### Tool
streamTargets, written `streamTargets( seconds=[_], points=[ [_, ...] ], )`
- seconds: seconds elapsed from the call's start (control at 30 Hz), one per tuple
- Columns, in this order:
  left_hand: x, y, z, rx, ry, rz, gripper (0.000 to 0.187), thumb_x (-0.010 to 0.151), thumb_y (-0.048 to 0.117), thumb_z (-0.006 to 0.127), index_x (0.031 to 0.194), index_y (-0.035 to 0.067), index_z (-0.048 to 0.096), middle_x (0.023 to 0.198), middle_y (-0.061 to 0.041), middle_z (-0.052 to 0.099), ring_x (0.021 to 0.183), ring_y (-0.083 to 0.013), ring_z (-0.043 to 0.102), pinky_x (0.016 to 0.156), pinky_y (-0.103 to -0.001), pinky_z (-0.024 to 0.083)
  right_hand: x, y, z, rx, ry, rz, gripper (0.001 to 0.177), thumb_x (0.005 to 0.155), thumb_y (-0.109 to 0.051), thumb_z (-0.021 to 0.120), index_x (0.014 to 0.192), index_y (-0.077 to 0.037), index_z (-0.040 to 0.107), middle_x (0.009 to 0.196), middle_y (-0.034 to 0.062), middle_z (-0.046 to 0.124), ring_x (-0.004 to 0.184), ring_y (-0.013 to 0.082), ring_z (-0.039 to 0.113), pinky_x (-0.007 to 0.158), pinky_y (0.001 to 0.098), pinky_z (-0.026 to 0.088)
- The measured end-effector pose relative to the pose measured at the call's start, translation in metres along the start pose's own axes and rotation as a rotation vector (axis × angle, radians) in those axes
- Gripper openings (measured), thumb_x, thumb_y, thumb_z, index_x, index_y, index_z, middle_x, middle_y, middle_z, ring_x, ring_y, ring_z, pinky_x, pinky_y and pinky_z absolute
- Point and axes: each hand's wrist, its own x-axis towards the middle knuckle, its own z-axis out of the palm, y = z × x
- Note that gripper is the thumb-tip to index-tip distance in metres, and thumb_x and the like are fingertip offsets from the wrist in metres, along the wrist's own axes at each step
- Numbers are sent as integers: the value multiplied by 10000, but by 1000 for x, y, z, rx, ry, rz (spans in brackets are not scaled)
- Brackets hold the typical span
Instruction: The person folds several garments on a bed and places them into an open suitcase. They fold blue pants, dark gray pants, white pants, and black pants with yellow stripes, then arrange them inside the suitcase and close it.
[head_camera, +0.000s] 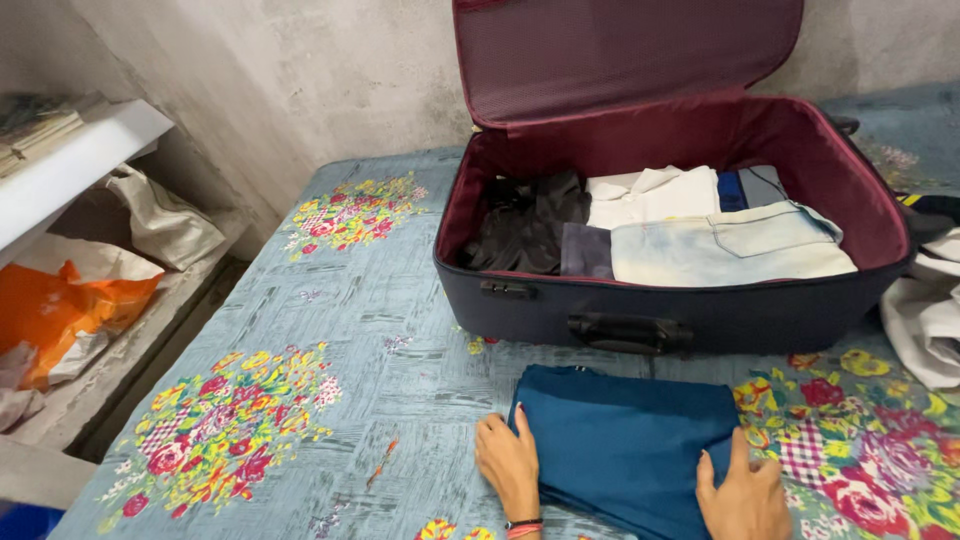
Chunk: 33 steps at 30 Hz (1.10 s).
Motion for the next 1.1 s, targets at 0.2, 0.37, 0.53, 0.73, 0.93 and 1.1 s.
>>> streamTargets(
  seconds=[0.2, 0.37, 0.53, 0.73, 0.93, 1.1],
  points=[
    [4, 4, -1, 23, -173, -9, 601, 887, 620, 623, 941, 21, 635, 947, -194, 671, 848, -415, 682, 743, -511, 534, -12, -5, 16, -141, 142, 16, 694, 857, -573, 650, 1475, -258, 653, 978, 125, 576, 707, 304, 646, 593, 469, 522],
    [15, 7, 1, -22, -292, -81, 734, 804, 716, 661, 1033, 19, 654, 996, -219, 715, 913, -426, 698, 811, -520, 538, -14, -11, 19, -217, 212, -4, 642, 897, -543, 657, 1482, -277, 658, 921, 70, 568, 676, 253, 630, 565, 428, 497],
    [17, -15, 19, -124, -482, -180, 801, 741, 737, 709, 1193, 78, 658, 1051, -232, 734, 1038, -406, 686, 906, -503, 525, -13, -1, 17, -91, 181, -83, 606, 940, -499, 629, 1493, -251, 640, 941, 92, 609, 695, 313, 660, 597, 463, 517],
    [37, -58, 60, -757, -595, 44, 495, 833, 401, 831, 1118, 15, 710, 1056, -238, 688, 988, -346, 627, 862, -420, 536, 8, 14, 5, 383, 51, -180, 693, 846, -480, 688, 1474, -217, 558, 1256, 202, 678, 1064, 429, 673, 842, 500, 547],
    [32, -64, 76, -970, -847, -49, 442, 949, 227, 726, 1318, 50, 559, 1157, -124, 710, 1050, -189, 653, 913, -319, 540, 18, 9, -14, 627, -430, -7, 889, 760, -254, 770, 1583, -348, 446, 1267, 169, 696, 939, 344, 697, 851, 399, 543],
    [37, -42, 34, -1110, -938, -258, 707, 865, 29, 661, 1501, 157, 379, 1318, -143, 644, 1137, -231, 646, 993, -365, 525, 20, -6, -53, 856, -538, -7, 711, 812, 8, 707, 1453, -288, 619, 1318, 144, 709, 990, 287, 661, 864, 363, 525]
  ],
)
